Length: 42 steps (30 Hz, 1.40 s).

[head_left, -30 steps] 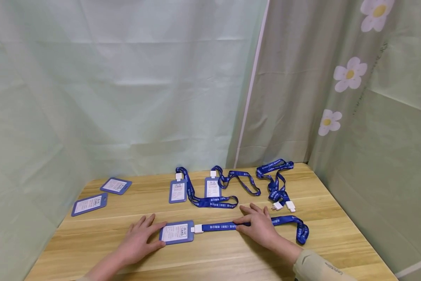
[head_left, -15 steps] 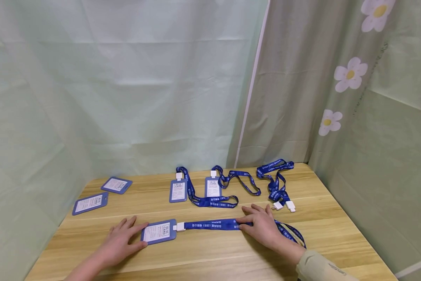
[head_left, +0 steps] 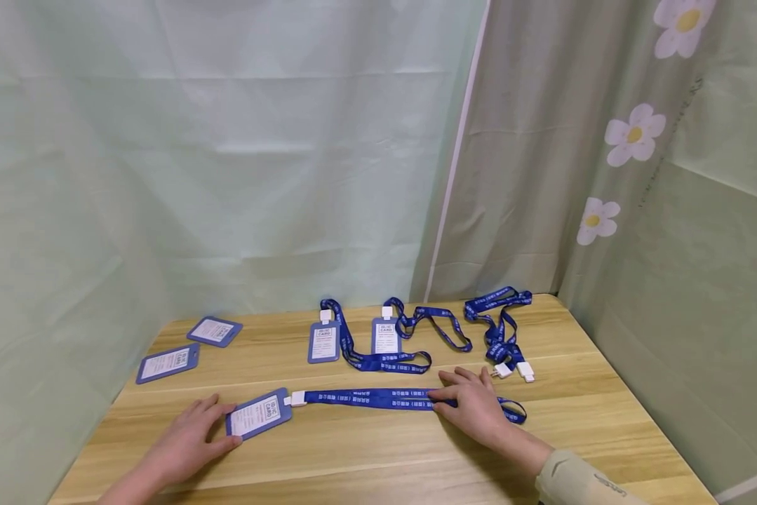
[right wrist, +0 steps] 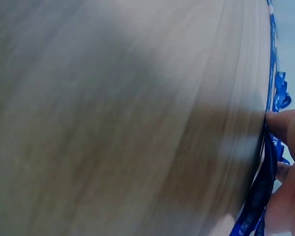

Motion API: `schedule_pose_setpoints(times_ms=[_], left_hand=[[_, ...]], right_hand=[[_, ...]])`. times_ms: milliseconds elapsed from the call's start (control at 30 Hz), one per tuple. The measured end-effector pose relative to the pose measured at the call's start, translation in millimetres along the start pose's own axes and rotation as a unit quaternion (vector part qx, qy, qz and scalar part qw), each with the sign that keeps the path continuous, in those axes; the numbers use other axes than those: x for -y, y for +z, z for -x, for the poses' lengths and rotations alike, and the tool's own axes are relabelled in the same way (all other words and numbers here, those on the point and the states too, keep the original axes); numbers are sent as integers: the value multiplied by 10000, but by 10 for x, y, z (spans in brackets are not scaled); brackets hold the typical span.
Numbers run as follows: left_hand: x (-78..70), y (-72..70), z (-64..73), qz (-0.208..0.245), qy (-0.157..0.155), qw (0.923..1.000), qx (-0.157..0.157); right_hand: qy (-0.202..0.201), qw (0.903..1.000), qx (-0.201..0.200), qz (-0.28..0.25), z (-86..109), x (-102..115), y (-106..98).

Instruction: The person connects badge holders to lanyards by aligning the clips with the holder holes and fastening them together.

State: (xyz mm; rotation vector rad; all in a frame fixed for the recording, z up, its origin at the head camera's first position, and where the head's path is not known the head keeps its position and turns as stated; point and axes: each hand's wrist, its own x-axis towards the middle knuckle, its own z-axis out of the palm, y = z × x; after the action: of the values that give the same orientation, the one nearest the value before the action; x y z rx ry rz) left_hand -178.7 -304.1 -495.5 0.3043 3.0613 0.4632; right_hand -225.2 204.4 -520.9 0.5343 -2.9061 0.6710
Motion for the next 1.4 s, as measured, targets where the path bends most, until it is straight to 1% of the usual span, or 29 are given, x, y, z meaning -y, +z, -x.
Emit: schedule_pose_setpoints(times_ms=[133, 200, 300, 433, 533, 633, 733, 867, 933, 1000, 1067, 1133, 1200, 1267, 1333, 1400], left_hand=[[34, -19, 12, -209, -140, 9996, -149], [34, -28, 16, -247, -237, 9992, -216], [18, -42, 8, -246, -464, 9984, -187], [-31, -55, -11, -317, -803, 9962, -130], [-78, -53, -19, -455, -976, 9940, -192], [-111, -40, -23, -561, -1097, 9919, -296], [-129, -20, -28, -678, -1145, 9903, -398], [-116, 12, -14, -717, -1057, 9909, -430], [-93, 19, 8, -654, -928, 9928, -388], [-60, 24, 51, -614, -693, 9951, -353], [-9, 26, 95, -595, -370, 9971, -293], [50, 29, 145, -581, -12, 9980, -241], [105, 29, 191, -488, 213, 9985, -160], [148, 29, 233, -338, 311, 9989, -44], [180, 33, 270, -206, 334, 9992, 51], [198, 36, 286, -178, 325, 9993, 112]], right_hand=[[-71, 9999, -101, 100, -2, 22, 26], [-144, 9998, -93, 58, 1, 52, 41], [-303, 9995, -12, -101, 13, 119, 74], [-540, 9976, 256, -357, 49, 244, 122], [-682, 9951, 546, -457, 81, 344, 156], [-848, 9917, 842, -471, 90, 445, 183], [-1014, 9882, 1086, -383, 79, 526, 199], [-1194, 9851, 1208, -268, 78, 562, 187], [-1275, 9839, 1225, -254, 97, 536, 159], [-1390, 9821, 1251, -244, 127, 483, 117], [-1530, 9791, 1324, -224, 167, 409, 65], [-1691, 9748, 1439, -222, 212, 329, 8], [-1885, 9696, 1543, -205, 258, 258, -52], [-2051, 9646, 1649, -184, 300, 207, -107], [-2169, 9602, 1753, -160, 335, 176, -144], [-2221, 9574, 1843, -110, 358, 165, -157]])
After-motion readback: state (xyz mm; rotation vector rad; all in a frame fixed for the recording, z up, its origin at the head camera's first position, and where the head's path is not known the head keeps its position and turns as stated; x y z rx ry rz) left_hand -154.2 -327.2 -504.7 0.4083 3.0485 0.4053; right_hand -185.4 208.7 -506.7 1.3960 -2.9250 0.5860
